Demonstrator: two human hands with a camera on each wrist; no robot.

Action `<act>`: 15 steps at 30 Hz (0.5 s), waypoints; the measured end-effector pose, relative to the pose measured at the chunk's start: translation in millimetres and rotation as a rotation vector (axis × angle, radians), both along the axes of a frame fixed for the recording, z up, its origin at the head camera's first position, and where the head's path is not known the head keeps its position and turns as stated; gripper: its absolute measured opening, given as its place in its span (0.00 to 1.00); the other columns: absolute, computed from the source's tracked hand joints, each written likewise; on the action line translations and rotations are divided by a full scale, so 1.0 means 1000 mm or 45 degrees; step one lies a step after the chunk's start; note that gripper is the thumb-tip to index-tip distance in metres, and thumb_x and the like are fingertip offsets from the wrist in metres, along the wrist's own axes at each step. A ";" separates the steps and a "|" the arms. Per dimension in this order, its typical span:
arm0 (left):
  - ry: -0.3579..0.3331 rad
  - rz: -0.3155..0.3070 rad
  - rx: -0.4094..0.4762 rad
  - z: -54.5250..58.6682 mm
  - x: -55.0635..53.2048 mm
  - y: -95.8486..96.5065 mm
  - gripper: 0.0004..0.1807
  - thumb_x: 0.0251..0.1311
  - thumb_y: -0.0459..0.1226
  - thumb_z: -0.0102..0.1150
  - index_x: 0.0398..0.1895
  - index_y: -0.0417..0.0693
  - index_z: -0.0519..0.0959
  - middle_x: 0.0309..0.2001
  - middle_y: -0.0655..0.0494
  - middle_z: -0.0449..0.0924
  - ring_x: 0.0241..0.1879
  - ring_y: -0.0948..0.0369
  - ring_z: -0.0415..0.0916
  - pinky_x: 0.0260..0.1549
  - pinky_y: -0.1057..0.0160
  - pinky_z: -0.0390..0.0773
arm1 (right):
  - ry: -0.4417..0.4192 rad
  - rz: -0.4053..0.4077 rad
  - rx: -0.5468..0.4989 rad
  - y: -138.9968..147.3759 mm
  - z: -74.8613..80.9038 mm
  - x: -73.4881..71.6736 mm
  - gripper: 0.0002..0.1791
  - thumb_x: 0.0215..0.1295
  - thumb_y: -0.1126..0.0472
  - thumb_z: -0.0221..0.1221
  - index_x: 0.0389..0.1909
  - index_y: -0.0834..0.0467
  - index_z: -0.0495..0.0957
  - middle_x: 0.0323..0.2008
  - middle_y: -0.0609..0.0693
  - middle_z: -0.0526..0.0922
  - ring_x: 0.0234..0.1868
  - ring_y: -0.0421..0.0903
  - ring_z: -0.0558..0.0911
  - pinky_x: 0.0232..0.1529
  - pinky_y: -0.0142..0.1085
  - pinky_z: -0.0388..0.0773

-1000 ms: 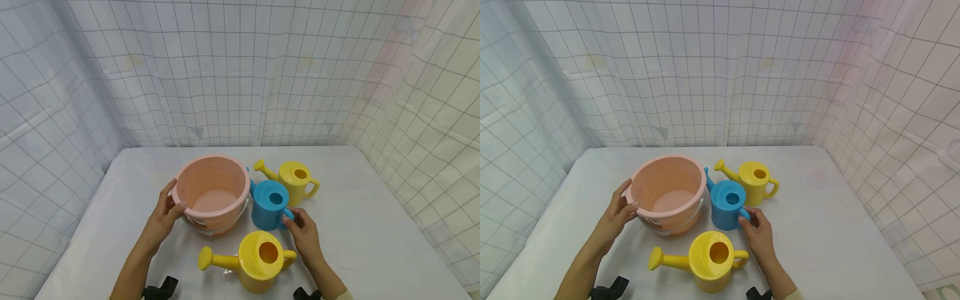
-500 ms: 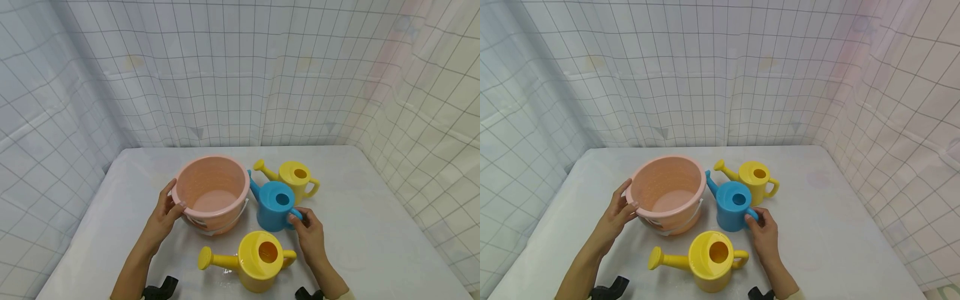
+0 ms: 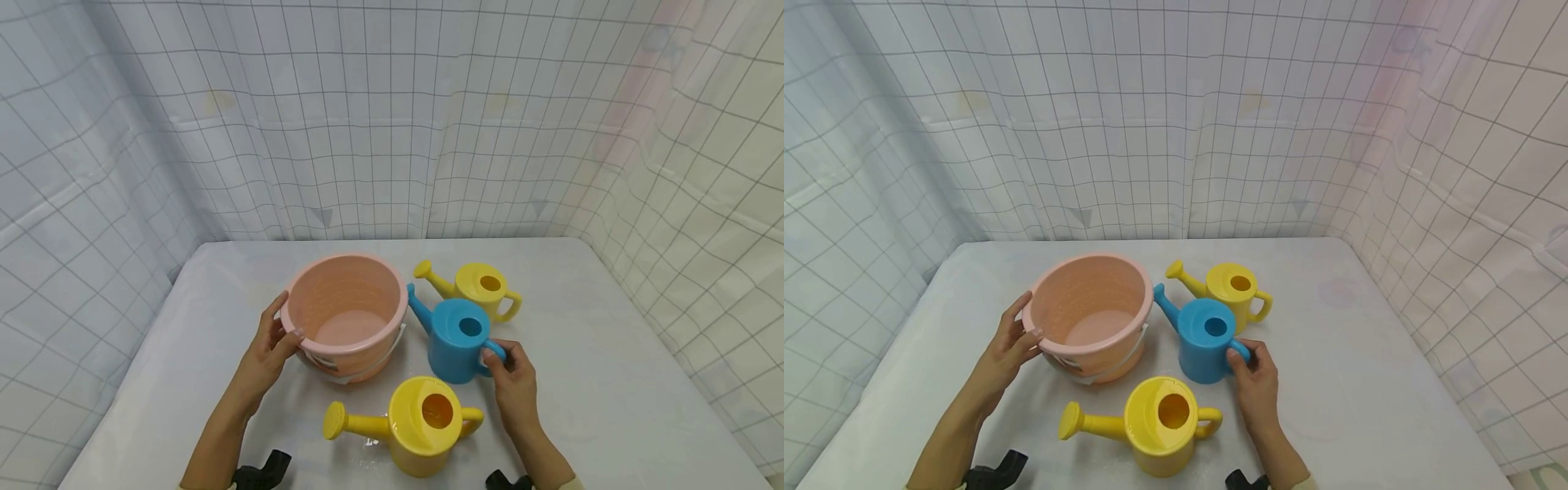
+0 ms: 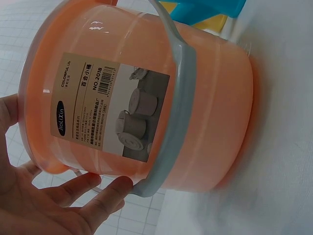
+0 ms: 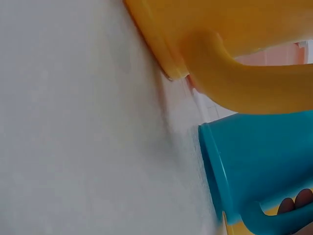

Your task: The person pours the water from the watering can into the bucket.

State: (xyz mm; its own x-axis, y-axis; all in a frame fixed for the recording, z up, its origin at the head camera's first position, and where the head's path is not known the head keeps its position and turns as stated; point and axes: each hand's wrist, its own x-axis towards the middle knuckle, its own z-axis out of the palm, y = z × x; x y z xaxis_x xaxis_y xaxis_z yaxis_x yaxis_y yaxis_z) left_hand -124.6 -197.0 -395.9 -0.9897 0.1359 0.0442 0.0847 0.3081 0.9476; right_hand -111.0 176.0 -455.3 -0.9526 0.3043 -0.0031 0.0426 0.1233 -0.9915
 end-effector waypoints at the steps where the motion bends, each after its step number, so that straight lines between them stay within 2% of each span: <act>1: 0.000 -0.001 0.000 0.000 0.000 0.000 0.37 0.70 0.46 0.46 0.73 0.75 0.38 0.73 0.41 0.49 0.68 0.43 0.57 0.49 0.80 0.67 | 0.010 -0.007 0.000 0.000 0.000 0.000 0.18 0.66 0.51 0.56 0.50 0.57 0.72 0.45 0.45 0.76 0.46 0.40 0.75 0.48 0.25 0.76; 10: -0.001 0.008 -0.003 0.000 0.000 0.001 0.37 0.69 0.46 0.46 0.73 0.76 0.39 0.73 0.41 0.49 0.68 0.43 0.58 0.48 0.80 0.67 | 0.057 -0.064 -0.060 0.004 0.001 0.001 0.17 0.66 0.51 0.56 0.49 0.58 0.73 0.43 0.43 0.76 0.44 0.38 0.75 0.47 0.24 0.75; 15: -0.002 0.011 -0.020 0.000 0.000 0.001 0.37 0.69 0.46 0.46 0.73 0.77 0.38 0.73 0.42 0.50 0.68 0.44 0.58 0.51 0.77 0.68 | 0.074 -0.073 -0.098 0.006 0.002 0.001 0.18 0.65 0.53 0.57 0.49 0.59 0.74 0.43 0.42 0.77 0.45 0.38 0.76 0.47 0.23 0.75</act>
State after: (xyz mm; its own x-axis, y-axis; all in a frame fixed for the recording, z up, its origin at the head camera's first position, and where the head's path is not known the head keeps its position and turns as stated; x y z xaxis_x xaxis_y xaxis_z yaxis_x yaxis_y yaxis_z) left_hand -124.2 -196.4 -395.5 -0.9910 0.1276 0.0404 0.0801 0.3234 0.9429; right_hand -109.8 182.4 -453.4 -0.9328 0.3594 0.0261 -0.0103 0.0459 -0.9989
